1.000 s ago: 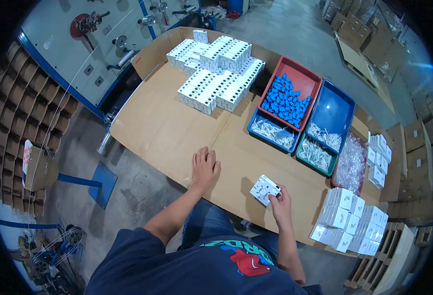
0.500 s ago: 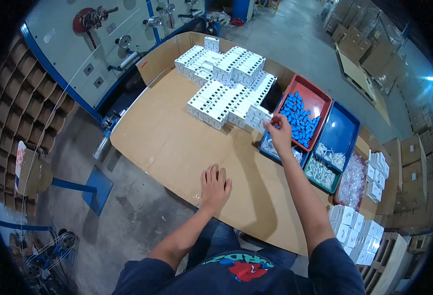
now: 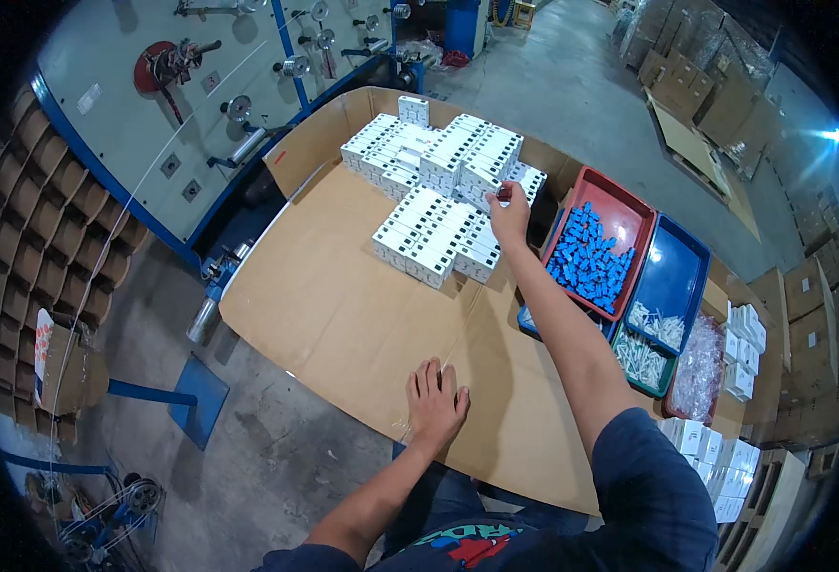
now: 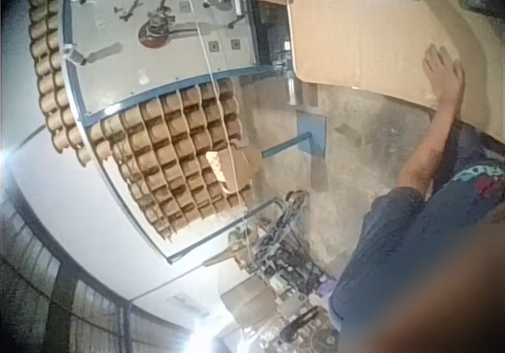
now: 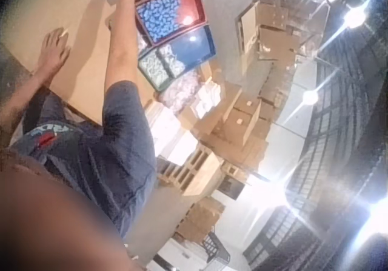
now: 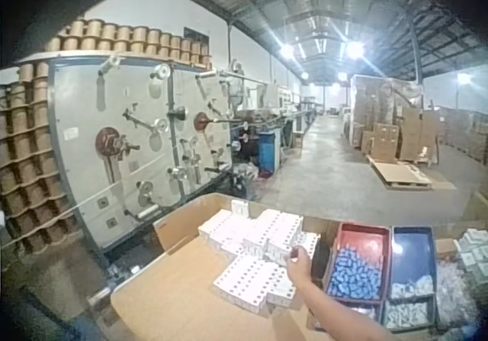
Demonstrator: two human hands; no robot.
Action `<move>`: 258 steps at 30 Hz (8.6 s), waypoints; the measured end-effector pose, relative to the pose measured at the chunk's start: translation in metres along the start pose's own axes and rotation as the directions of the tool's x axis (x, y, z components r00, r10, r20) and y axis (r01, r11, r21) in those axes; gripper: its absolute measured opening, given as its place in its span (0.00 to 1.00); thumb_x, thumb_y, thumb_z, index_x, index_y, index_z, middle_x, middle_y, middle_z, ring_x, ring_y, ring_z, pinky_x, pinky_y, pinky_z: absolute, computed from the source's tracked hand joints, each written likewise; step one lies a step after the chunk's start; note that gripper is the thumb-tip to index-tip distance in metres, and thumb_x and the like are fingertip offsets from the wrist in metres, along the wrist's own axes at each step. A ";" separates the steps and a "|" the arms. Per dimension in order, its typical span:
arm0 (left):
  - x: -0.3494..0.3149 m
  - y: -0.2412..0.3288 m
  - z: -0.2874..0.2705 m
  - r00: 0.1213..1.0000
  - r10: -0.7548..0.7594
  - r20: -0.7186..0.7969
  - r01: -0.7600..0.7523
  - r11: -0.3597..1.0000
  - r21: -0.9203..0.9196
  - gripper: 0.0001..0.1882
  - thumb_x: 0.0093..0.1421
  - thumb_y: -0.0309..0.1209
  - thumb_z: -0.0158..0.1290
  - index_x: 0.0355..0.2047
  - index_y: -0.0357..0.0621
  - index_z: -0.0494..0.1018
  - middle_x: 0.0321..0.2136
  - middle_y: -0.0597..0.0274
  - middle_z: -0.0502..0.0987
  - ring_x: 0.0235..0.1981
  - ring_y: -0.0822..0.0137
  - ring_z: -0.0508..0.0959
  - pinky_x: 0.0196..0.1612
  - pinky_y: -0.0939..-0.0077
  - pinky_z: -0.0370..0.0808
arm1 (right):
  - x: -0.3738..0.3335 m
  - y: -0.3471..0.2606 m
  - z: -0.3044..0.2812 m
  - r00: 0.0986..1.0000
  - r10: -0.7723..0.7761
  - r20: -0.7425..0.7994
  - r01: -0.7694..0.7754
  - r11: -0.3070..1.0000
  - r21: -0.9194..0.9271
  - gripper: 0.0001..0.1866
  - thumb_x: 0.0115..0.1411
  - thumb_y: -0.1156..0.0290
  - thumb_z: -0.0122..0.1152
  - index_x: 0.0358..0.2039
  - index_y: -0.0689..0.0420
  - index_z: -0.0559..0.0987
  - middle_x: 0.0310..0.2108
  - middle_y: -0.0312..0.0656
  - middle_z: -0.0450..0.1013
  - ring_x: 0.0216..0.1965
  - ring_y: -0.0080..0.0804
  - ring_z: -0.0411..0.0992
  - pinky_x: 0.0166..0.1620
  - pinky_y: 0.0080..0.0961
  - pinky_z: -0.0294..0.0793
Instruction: The recorder is sorting and packaging small electronic or industrial components into boxes and plastic bags.
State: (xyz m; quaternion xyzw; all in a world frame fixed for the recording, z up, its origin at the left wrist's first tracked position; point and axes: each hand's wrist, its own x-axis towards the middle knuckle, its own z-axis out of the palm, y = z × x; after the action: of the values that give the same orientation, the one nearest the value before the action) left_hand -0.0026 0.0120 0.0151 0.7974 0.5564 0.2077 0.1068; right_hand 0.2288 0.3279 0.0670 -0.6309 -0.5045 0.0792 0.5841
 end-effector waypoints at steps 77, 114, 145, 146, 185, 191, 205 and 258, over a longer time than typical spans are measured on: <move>-0.089 0.014 0.009 0.949 0.094 -0.300 -0.205 0.909 -0.364 0.11 0.60 0.32 0.54 0.42 0.42 0.75 0.40 0.53 0.76 0.46 0.52 0.74 0.51 0.60 0.69 | -0.502 -0.070 -0.381 0.818 0.521 0.245 -0.545 0.838 0.035 0.27 0.72 0.57 0.49 0.16 0.58 0.70 0.14 0.31 0.64 0.17 0.16 0.61 0.23 0.19 0.60; -0.156 0.059 0.149 -0.011 0.217 0.976 0.486 0.854 -0.184 0.17 0.72 0.40 0.43 0.49 0.42 0.73 0.38 0.62 0.79 0.31 0.71 0.76 0.35 0.74 0.75 | -0.520 -0.062 -0.510 0.786 0.300 -0.541 -0.613 0.492 -0.618 0.24 0.53 0.63 0.68 0.49 0.59 0.75 0.52 0.51 0.68 0.56 0.51 0.65 0.60 0.47 0.64; -0.147 0.229 -0.008 0.645 0.431 0.632 0.722 -0.070 -0.689 0.37 0.70 0.62 0.29 0.68 0.52 0.58 0.56 0.57 0.72 0.56 0.61 0.73 0.58 0.62 0.72 | -0.460 -0.141 -0.442 0.999 -0.012 0.039 0.023 0.961 -0.277 0.42 0.44 0.61 0.79 0.59 0.57 0.72 0.65 0.55 0.63 0.66 0.52 0.61 0.64 0.42 0.63; -0.144 0.224 -0.009 0.617 0.430 0.659 0.769 -0.152 -0.621 0.36 0.70 0.61 0.29 0.67 0.50 0.59 0.55 0.56 0.72 0.54 0.60 0.75 0.55 0.63 0.73 | -0.456 -0.146 -0.439 0.999 -0.013 0.050 0.026 0.963 -0.268 0.42 0.44 0.61 0.79 0.59 0.57 0.72 0.65 0.55 0.63 0.66 0.52 0.61 0.64 0.42 0.63; -0.129 0.178 -0.012 0.433 0.632 0.643 0.901 -0.320 -0.292 0.39 0.64 0.70 0.34 0.53 0.48 0.68 0.47 0.57 0.73 0.50 0.61 0.74 0.52 0.64 0.71 | -0.444 -0.148 -0.420 0.997 0.082 -0.010 -0.082 0.996 -0.025 0.21 0.49 0.75 0.72 0.46 0.59 0.81 0.49 0.45 0.77 0.50 0.42 0.76 0.53 0.32 0.74; -0.137 0.203 -0.025 0.516 0.353 0.780 0.842 -0.042 -0.538 0.29 0.67 0.61 0.41 0.52 0.50 0.64 0.41 0.59 0.74 0.41 0.64 0.77 0.46 0.65 0.76 | -0.438 -0.159 -0.421 0.957 0.278 0.087 -0.268 0.957 -0.107 0.26 0.48 0.71 0.74 0.50 0.59 0.80 0.45 0.45 0.77 0.47 0.42 0.76 0.52 0.32 0.75; -0.139 0.198 -0.030 0.394 0.359 0.846 0.917 -0.099 -0.386 0.40 0.65 0.69 0.33 0.57 0.47 0.65 0.42 0.57 0.75 0.40 0.61 0.79 0.47 0.65 0.75 | -0.444 -0.156 -0.407 0.916 0.374 0.144 -0.389 0.916 0.097 0.27 0.53 0.70 0.72 0.55 0.58 0.78 0.54 0.47 0.74 0.51 0.36 0.74 0.44 0.26 0.77; -0.169 0.220 -0.062 0.600 0.181 0.780 0.800 -0.123 -0.587 0.26 0.72 0.51 0.40 0.57 0.43 0.65 0.47 0.61 0.71 0.50 0.69 0.72 0.54 0.71 0.70 | -0.448 -0.153 -0.391 0.981 0.059 0.184 -0.073 0.995 0.075 0.28 0.70 0.50 0.43 0.57 0.62 0.69 0.60 0.60 0.64 0.60 0.56 0.65 0.62 0.40 0.63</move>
State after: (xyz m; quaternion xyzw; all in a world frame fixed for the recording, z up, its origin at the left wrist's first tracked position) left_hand 0.1049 -0.2279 0.1223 0.2923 0.3498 0.1938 0.8687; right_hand 0.2008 -0.2848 0.0923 -0.6132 -0.5308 0.1761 0.5578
